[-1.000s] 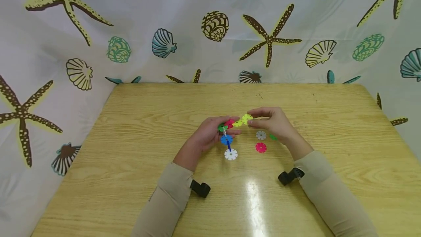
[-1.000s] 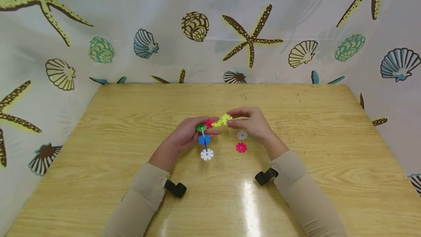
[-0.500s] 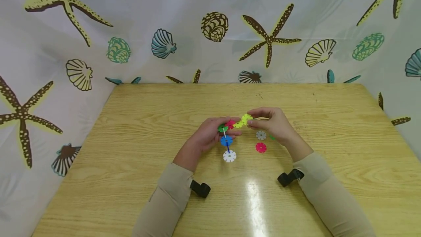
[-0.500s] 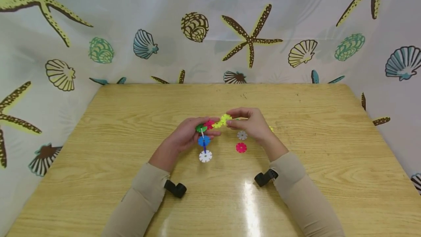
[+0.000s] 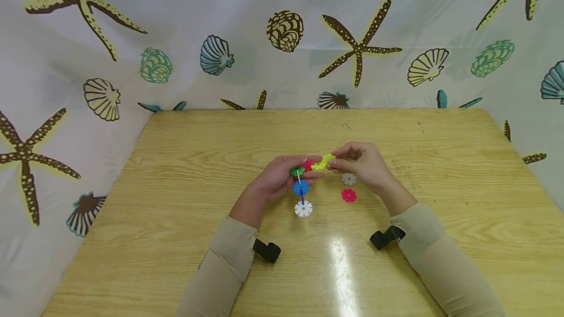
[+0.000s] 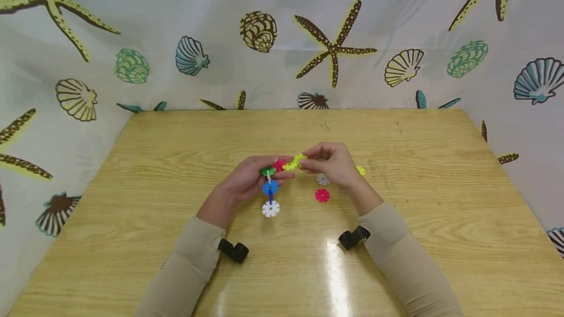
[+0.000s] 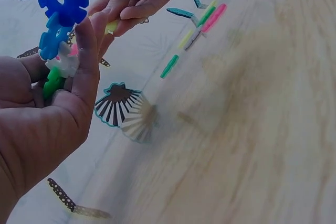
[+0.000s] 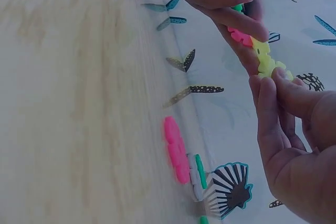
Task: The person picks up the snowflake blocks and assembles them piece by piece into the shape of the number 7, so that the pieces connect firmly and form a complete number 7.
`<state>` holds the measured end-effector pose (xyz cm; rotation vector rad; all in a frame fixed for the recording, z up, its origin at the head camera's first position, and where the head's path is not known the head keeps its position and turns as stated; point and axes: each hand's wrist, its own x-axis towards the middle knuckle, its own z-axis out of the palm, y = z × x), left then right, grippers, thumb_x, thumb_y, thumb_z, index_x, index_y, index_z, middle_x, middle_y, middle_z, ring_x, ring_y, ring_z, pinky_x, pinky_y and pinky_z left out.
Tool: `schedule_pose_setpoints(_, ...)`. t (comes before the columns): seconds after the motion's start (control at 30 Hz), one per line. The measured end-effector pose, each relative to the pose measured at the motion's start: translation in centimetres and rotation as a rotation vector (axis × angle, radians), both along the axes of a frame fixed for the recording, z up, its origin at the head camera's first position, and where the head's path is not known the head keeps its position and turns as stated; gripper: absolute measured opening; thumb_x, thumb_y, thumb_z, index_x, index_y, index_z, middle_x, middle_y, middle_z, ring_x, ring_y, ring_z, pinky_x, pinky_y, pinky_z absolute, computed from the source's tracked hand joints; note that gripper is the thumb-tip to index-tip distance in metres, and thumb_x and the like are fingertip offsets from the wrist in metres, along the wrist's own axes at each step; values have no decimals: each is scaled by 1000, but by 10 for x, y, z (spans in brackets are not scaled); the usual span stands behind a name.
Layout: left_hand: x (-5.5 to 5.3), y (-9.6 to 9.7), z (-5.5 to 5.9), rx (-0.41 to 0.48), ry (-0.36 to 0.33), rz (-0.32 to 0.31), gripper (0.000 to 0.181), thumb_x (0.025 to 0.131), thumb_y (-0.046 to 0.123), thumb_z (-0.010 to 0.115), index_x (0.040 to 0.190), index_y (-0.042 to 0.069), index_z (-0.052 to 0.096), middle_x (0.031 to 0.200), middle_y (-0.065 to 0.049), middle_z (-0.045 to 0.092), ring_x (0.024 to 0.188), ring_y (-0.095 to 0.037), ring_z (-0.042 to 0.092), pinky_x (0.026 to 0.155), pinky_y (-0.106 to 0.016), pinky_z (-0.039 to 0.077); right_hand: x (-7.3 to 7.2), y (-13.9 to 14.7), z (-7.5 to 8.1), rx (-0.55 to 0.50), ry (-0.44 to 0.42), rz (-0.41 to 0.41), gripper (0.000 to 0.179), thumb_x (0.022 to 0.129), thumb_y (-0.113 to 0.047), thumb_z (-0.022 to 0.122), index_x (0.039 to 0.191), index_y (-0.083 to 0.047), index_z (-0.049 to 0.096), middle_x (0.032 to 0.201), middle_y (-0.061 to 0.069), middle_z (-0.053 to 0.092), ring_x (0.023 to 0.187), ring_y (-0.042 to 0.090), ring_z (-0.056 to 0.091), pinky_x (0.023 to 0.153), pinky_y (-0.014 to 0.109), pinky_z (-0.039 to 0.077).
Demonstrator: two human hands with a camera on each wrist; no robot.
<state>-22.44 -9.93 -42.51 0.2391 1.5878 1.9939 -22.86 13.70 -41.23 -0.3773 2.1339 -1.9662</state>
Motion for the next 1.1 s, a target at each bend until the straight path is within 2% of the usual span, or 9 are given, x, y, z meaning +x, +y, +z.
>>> schedule_pose_setpoints(0.17, -1, 0, 0, -10, -3, -34, 43, 110, 24, 38, 142, -1, 53, 140, -22, 57, 122, -22, 65, 87, -28, 60, 1, -3, -3, 17, 23, -18, 22, 91, 3, 68, 110, 13, 65, 87, -5, 74, 79, 12, 75, 79, 41, 62)
schedule_pose_setpoints(0.3, 0, -1, -1, -6, 8, -50, 44, 110, 23, 36, 143, -2, 52, 143, -22, 55, 127, -26, 60, 87, -27, 60, 4, -5, -4, -7, 3, -37, 20, 91, 3, 68, 109, 12, 66, 87, -4, 74, 80, 13, 75, 79, 39, 63)
schedule_pose_setpoints(0.4, 1, -2, -1, -12, 25, -55, 44, 111, 22, 34, 143, -2, 51, 144, -22, 55, 128, -25, 59, 89, -28, 59, 6, -7, -4, -38, -35, -47, 17, 92, 2, 67, 108, 8, 67, 88, -4, 74, 81, 12, 75, 80, 35, 63)
schedule_pose_setpoints(0.6, 3, -4, -2, -2, 48, -61, 45, 111, 23, 32, 145, -2, 49, 144, -23, 53, 126, -20, 60, 104, -40, 51, 6, -11, -8, -90, -108, -65, 12, 92, 2, 66, 104, 1, 67, 88, -3, 73, 78, 10, 74, 77, 28, 63)
schedule_pose_setpoints(0.73, 2, -4, -2, 1, 55, -46, 45, 111, 23, 33, 143, -2, 51, 145, -22, 54, 123, -18, 62, 103, -38, 52, 6, -14, -10, -116, -144, -70, 11, 92, 4, 66, 100, -3, 67, 89, 0, 72, 77, 10, 74, 77, 27, 62)
schedule_pose_setpoints(0.83, 3, -2, -1, -7, 67, -40, 44, 111, 22, 34, 142, -3, 52, 146, -21, 53, 122, -18, 63, 101, -37, 54, 7, -14, -9, -118, -140, -68, 10, 92, 4, 66, 99, -3, 66, 93, 3, 69, 77, 11, 73, 78, 27, 62)
schedule_pose_setpoints(0.97, 4, 2, -1, -13, 42, -22, 44, 110, 24, 35, 141, -1, 54, 144, -20, 56, 118, -18, 66, 103, -40, 53, 9, -12, -7, -131, -140, -70, 10, 92, 5, 65, 97, -3, 67, 96, 4, 67, 79, 12, 74, 80, 29, 62)
schedule_pose_setpoints(1.1, 4, 4, -1, 14, -16, -1, 46, 110, 28, 35, 141, 0, 54, 145, -17, 55, 118, -20, 66, 104, -42, 51, 11, -10, -4, -96, -114, -59, 9, 92, 4, 66, 100, -1, 68, 102, 7, 65, 85, 14, 75, 88, 37, 60)
